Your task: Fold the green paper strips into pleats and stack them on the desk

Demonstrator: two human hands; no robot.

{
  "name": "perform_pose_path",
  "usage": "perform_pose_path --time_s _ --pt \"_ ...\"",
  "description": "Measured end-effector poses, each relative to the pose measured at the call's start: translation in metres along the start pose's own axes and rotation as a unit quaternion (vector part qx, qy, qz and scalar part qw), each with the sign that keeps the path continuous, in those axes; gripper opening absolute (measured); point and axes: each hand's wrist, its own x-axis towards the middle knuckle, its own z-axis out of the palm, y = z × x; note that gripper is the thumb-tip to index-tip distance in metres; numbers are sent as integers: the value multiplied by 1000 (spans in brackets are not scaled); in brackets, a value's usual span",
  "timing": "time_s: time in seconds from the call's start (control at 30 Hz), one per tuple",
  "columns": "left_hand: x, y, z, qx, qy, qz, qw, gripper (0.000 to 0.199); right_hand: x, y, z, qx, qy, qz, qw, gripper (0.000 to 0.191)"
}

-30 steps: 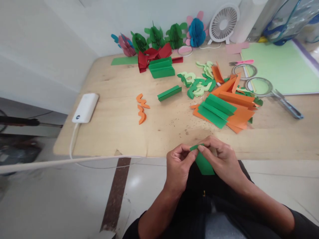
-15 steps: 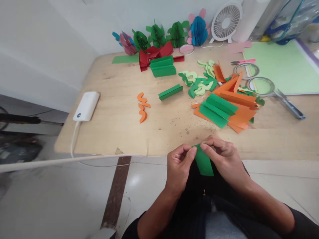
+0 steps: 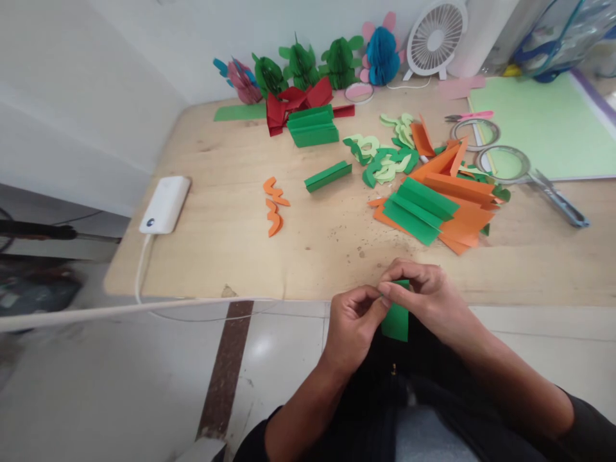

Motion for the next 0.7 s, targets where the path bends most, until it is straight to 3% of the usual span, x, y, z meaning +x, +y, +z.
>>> perform_pose_path --time_s 0.3,0.57,0.7 --pt "-10 -12 -5 73 -10 -12 997 18 1 -12 -6 -11 15 30 999 21" --pt "-28 -34 -9 196 -16 -14 980 19 7 -19 -16 -21 64 -5 998 21" --pt "-33 -39 -22 191 7 -28 981 19 10 -27 -20 -34 86 -15 996 19"
